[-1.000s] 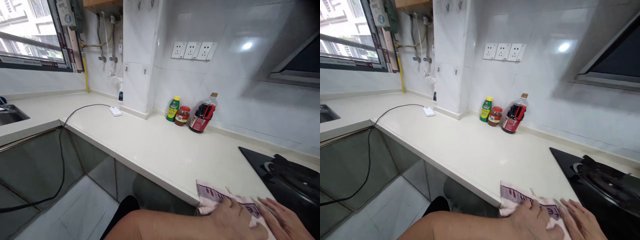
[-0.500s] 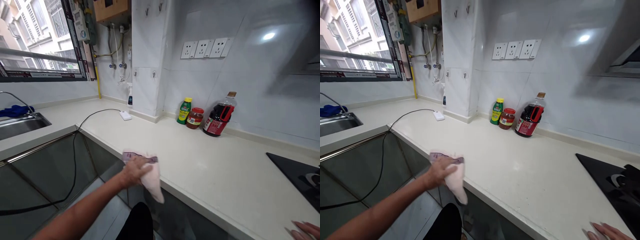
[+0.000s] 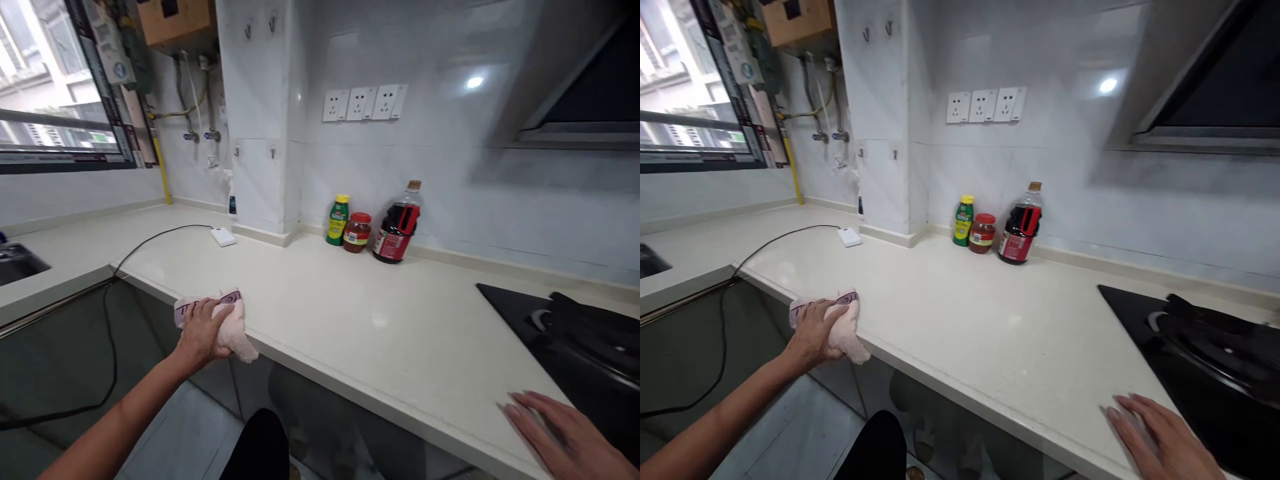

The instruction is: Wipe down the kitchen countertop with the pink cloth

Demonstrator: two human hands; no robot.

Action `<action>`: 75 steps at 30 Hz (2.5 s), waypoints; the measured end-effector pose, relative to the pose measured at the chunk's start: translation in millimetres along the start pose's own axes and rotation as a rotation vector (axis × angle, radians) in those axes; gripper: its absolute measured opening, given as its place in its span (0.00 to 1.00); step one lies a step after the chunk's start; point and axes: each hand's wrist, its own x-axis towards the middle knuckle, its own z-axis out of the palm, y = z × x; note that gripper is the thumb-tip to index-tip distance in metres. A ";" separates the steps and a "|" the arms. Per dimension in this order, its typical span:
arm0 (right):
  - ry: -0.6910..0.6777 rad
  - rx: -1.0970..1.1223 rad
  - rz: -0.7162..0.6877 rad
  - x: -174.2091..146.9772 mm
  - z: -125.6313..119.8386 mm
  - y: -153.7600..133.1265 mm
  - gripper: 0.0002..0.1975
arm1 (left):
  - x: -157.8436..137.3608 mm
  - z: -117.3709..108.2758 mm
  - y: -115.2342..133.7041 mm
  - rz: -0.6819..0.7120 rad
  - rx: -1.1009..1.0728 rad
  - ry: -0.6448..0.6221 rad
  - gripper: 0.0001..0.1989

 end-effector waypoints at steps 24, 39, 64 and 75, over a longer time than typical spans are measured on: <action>0.094 0.327 0.029 -2.3 -32.3 -81.9 0.31 | 38.3 -61.0 424.8 0.859 -0.455 -0.299 0.49; 0.249 0.147 -0.147 -70.2 1.0 -164.1 0.21 | 106.9 -62.9 404.4 0.884 -0.611 -0.650 0.48; -0.173 -0.367 0.001 27.1 5.5 -93.6 0.36 | 200.7 0.1 168.6 0.402 -0.373 -0.501 0.41; -0.122 -0.401 -0.021 192.1 30.6 -12.8 0.22 | 193.4 6.4 172.8 0.473 -0.368 -0.479 0.32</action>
